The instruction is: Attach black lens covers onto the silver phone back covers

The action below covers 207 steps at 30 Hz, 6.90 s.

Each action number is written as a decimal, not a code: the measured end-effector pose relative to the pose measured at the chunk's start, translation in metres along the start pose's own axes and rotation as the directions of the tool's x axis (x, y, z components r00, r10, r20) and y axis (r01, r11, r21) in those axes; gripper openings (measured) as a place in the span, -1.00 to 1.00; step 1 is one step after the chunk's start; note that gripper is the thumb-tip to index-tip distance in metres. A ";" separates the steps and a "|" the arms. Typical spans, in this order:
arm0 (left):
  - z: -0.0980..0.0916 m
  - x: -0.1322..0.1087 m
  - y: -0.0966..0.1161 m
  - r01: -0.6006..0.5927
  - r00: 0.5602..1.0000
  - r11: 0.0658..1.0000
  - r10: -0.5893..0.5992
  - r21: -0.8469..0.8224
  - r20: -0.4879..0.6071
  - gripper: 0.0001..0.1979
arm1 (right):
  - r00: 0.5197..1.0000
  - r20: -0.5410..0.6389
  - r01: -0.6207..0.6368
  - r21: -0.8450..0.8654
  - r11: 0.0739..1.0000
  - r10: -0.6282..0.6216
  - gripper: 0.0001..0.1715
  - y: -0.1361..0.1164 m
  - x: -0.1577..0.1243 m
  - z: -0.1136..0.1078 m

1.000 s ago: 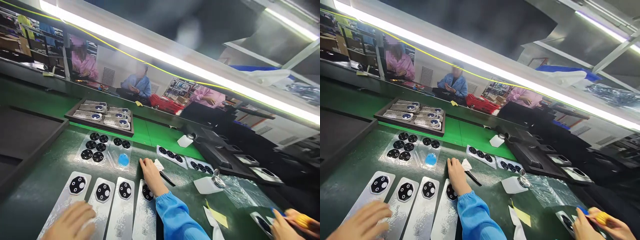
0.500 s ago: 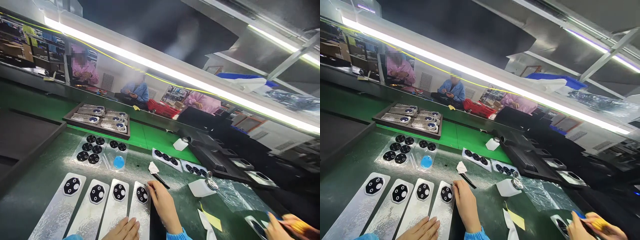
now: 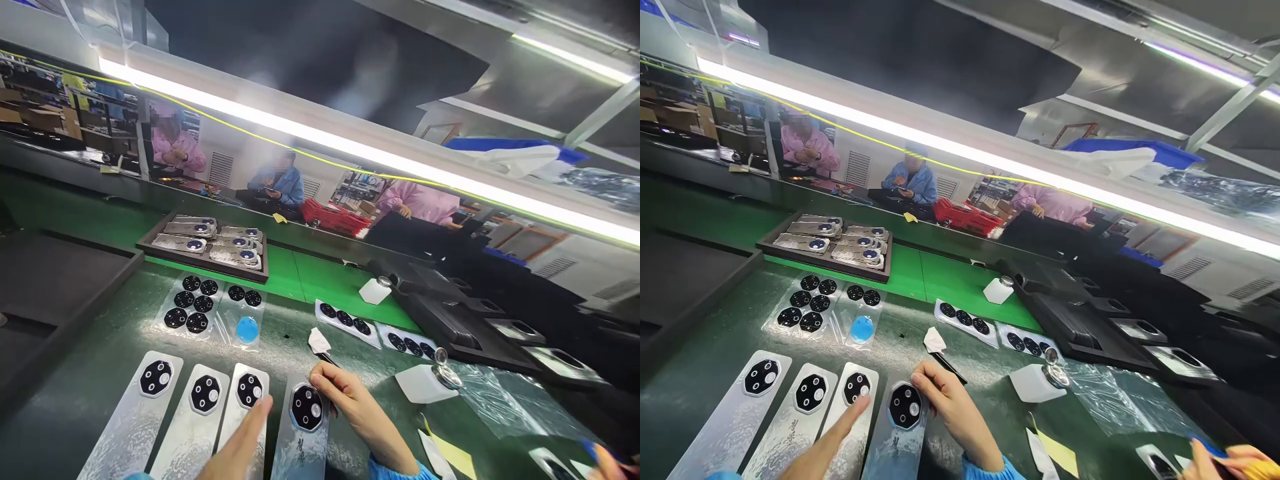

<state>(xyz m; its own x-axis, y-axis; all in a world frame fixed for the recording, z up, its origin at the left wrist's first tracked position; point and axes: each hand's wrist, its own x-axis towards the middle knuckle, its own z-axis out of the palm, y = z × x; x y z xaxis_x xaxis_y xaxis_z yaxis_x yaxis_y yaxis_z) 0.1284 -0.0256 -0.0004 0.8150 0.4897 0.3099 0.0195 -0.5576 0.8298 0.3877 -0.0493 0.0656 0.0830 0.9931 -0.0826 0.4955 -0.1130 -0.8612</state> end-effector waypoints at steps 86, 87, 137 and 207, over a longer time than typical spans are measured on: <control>-0.042 0.061 0.025 0.487 0.758 0.359 -0.626 -0.797 0.181 -0.29 | 0.941 -0.336 0.163 0.347 0.924 -0.040 -0.55 0.037 0.022 0.032; -0.042 0.062 0.026 0.486 0.759 0.353 -0.624 -0.799 0.187 -0.30 | 0.942 -0.334 0.154 0.337 0.929 -0.035 -0.54 0.037 0.021 0.031; -0.045 0.064 0.029 0.510 0.750 0.327 -0.622 -0.796 0.224 -0.35 | 0.960 -0.270 0.141 0.253 0.957 -0.070 -0.58 0.028 0.022 0.024; -0.034 0.053 0.007 0.551 0.787 0.533 -0.589 -0.642 0.186 -0.34 | 0.914 -0.088 0.380 -0.152 0.912 -0.395 -0.38 -0.009 0.003 0.052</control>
<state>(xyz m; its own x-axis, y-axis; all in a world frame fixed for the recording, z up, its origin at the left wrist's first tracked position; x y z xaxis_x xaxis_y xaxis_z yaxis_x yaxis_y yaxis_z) 0.1521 0.0189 0.0378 0.7376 0.5885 -0.3311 0.0871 0.4033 0.9109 0.3389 -0.0435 0.0471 -0.0436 0.9499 0.3094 0.6149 0.2696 -0.7411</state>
